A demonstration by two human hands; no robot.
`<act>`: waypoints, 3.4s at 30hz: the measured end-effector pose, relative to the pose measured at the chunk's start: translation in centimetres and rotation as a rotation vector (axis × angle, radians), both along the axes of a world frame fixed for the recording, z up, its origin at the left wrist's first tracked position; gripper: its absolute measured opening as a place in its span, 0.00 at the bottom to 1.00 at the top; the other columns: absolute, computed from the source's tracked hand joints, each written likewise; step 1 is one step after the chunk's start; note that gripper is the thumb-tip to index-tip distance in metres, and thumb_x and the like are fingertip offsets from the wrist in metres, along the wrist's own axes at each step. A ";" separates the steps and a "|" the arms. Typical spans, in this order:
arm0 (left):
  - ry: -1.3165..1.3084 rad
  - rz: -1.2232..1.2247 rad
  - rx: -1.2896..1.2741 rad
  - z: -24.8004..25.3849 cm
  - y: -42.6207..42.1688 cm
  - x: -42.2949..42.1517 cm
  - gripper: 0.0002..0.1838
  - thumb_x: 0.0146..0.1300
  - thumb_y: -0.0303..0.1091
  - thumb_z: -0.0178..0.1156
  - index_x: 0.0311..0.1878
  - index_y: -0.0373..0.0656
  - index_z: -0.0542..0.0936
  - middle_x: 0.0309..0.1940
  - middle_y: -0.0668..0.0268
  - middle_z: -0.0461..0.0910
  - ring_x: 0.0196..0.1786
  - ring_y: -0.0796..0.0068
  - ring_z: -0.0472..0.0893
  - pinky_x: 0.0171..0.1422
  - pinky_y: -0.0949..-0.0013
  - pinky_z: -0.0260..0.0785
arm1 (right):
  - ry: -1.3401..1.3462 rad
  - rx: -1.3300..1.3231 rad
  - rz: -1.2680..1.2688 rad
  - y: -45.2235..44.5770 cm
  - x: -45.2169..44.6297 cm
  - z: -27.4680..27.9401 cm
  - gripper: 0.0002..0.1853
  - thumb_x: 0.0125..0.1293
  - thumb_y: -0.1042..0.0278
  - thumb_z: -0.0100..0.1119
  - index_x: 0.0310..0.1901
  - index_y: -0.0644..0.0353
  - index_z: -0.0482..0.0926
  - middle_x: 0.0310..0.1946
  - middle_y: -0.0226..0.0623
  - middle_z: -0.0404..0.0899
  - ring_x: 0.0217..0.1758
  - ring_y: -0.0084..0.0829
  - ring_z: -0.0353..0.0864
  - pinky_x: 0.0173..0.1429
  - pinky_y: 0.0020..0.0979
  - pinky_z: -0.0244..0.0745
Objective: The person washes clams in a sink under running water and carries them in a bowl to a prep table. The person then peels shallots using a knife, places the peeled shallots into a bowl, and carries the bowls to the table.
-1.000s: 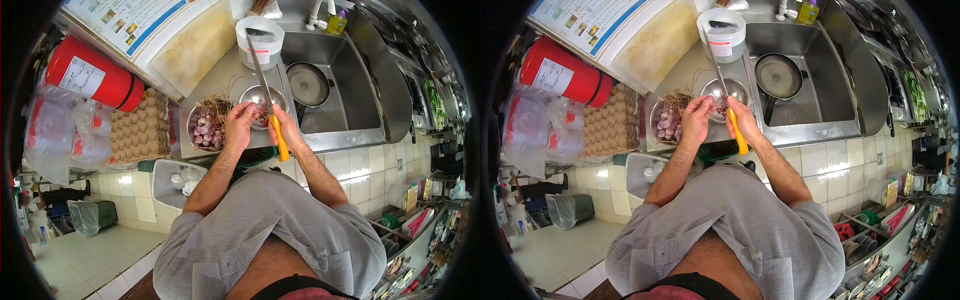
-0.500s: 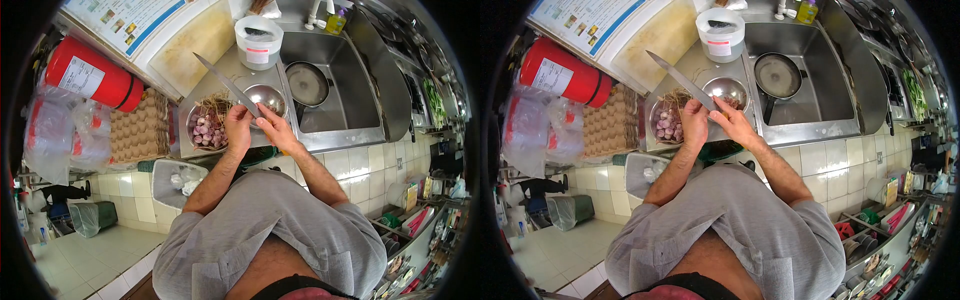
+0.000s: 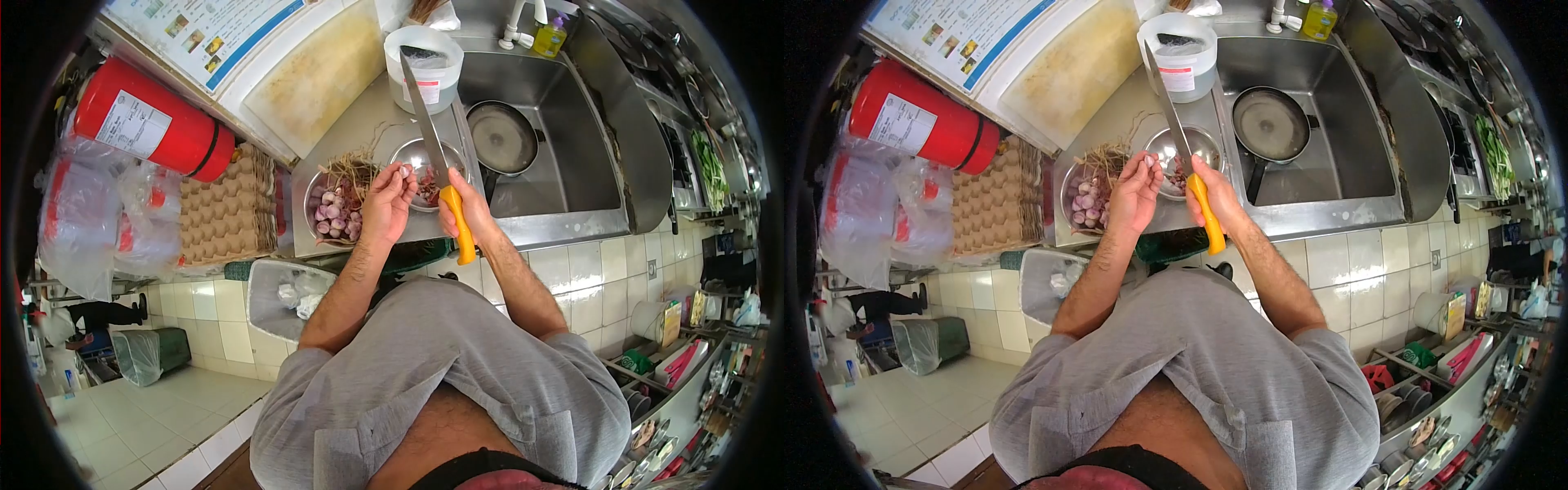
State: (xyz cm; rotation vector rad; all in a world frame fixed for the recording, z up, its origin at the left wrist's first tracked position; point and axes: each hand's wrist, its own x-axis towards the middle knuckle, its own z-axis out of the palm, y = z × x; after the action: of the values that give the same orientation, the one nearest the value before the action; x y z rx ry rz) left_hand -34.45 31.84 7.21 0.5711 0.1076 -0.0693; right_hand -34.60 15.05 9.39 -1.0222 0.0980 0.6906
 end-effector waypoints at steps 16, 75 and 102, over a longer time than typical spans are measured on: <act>-0.168 0.345 1.315 3.2 4.8 -1.5 0.12 0.54 0.26 0.62 0.43 0.39 0.78 0.34 0.68 0.78 0.34 0.83 0.75 0.40 0.80 0.67 | -0.270 -0.368 0.060 -0.8 -0.1 1.3 0.28 0.68 0.46 0.42 0.60 0.59 0.65 0.14 0.26 0.63 0.13 0.16 0.63 0.13 0.20 0.60; -0.108 -0.570 0.600 4.5 -11.4 -3.2 0.33 0.66 0.51 0.47 0.61 0.30 0.61 0.58 0.52 0.66 0.57 0.56 0.70 0.61 0.56 0.64 | -0.107 -0.574 -1.439 -23.7 -26.8 -1.2 0.39 0.45 0.83 0.57 0.62 0.53 0.56 0.16 0.30 0.67 0.11 0.21 0.66 0.13 0.25 0.62; -0.306 -1.427 0.476 -1.1 -81.7 -17.0 0.19 0.68 0.40 0.47 0.52 0.33 0.70 0.46 0.60 0.76 0.47 0.71 0.77 0.53 0.67 0.69 | 0.282 -0.742 -2.358 -69.7 -52.1 -0.7 0.40 0.41 0.85 0.56 0.61 0.57 0.58 0.22 0.33 0.70 0.11 0.22 0.67 0.13 0.25 0.63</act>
State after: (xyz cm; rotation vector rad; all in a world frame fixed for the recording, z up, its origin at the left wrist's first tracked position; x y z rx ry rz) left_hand -51.48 -49.84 6.07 1.0318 -0.6195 -1.3647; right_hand -86.69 -54.66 8.70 -0.7753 1.5691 -1.4813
